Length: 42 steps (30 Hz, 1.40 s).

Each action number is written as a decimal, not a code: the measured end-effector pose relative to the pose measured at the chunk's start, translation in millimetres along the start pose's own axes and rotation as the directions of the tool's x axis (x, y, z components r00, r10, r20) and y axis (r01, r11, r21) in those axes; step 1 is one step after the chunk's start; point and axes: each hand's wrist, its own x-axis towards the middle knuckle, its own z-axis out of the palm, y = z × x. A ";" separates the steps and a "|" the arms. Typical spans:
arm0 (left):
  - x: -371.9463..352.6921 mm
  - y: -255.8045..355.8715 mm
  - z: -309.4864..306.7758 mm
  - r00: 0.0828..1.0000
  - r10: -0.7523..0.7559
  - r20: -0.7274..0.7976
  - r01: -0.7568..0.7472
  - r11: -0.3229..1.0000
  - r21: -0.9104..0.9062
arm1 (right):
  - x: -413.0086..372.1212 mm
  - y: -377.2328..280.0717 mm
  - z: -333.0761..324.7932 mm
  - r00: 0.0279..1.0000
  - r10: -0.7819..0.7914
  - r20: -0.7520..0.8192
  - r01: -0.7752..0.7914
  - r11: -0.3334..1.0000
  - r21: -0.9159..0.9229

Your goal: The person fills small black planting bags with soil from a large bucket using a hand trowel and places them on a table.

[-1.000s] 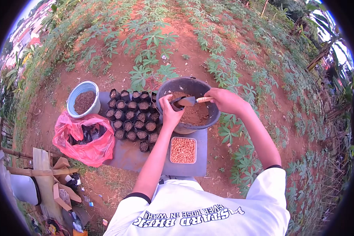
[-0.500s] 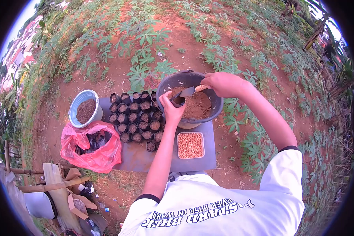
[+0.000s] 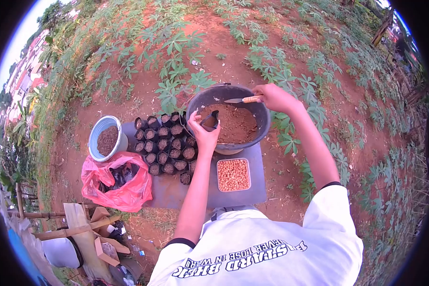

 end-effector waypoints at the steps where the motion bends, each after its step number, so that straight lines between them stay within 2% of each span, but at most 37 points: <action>1: -0.3 -1.9 0.4 1.000 -0.001 0.000 0.001 1.000 -0.007 | 3.1 9.3 9.3 1.000 0.018 -0.018 -0.017 0.998 0.066; 2: -0.9 -3.7 0.8 1.000 -0.001 -0.001 0.001 1.000 -0.012 | 5.1 18.0 19.9 1.000 0.017 -0.022 -0.015 0.997 0.075; 5: -1.2 -5.5 1.8 1.000 -0.030 0.002 0.030 1.000 -0.004 | 10.5 31.4 56.3 0.992 0.126 -0.005 -0.120 0.959 0.258; 8: -0.7 -3.2 1.6 1.000 -0.011 0.006 0.011 1.000 0.013 | 20.0 47.5 90.2 0.989 0.145 -0.025 -0.127 0.929 0.349; 9: -0.8 -1.4 1.8 0.999 -0.034 0.005 0.034 0.999 -0.006 | 22.5 51.1 99.3 0.991 0.117 -0.071 -0.082 0.923 0.375; 16: 0.3 7.4 1.7 0.995 -0.104 0.011 0.104 0.994 0.040 | 39.7 66.0 136.2 0.988 0.152 -0.001 -0.133 0.867 0.480; 20: 1.0 -1.2 2.6 0.996 -0.095 -0.001 0.094 0.989 0.112 | 41.9 71.4 156.1 0.988 0.149 0.040 -0.146 0.822 0.550; 23: 2.6 -0.4 4.5 0.999 -0.040 -0.022 0.043 0.988 0.146 | 43.6 71.8 164.9 0.991 0.133 -0.006 -0.111 0.849 0.517; 25: 0.7 9.2 4.1 0.980 -0.197 0.015 0.195 0.978 0.074 | 47.3 72.3 168.2 0.991 0.134 -0.006 -0.114 0.866 0.486; 26: 0.2 12.9 4.4 0.979 -0.203 0.011 0.202 0.976 0.078 | 47.8 72.2 169.7 0.990 0.140 -0.018 -0.117 0.883 0.454; 27: 0.4 11.1 4.9 0.985 -0.171 0.014 0.170 0.983 0.076 | 47.2 72.7 171.3 0.991 0.136 -0.014 -0.115 0.883 0.455; 29: 2.1 7.5 5.6 0.994 -0.105 0.009 0.103 0.991 0.091 | 45.3 73.4 174.1 0.998 0.052 -0.023 -0.043 0.954 0.298; 30: 1.7 3.3 5.4 0.994 -0.106 0.007 0.105 0.990 0.090 | 44.9 74.6 178.2 0.998 0.051 -0.022 -0.042 0.954 0.296; 32: 2.6 -4.9 6.0 1.000 -0.020 -0.019 0.022 0.992 0.128 | 46.2 76.8 184.9 0.999 0.041 -0.016 -0.038 0.987 0.154; 36: 2.4 1.1 8.3 0.997 -0.063 -0.037 0.063 0.998 0.011 | 48.3 77.2 188.3 0.996 0.086 0.036 -0.089 0.992 0.089; 38: 2.8 -1.4 7.6 0.998 -0.038 -0.049 0.040 0.998 0.039 | 47.6 76.0 186.1 0.993 0.105 0.052 -0.106 0.994 0.008; 42: 2.1 0.8 8.1 0.997 -0.012 -0.073 0.016 0.999 0.047 | 47.0 72.4 182.9 0.992 0.118 0.040 -0.118 0.993 -0.005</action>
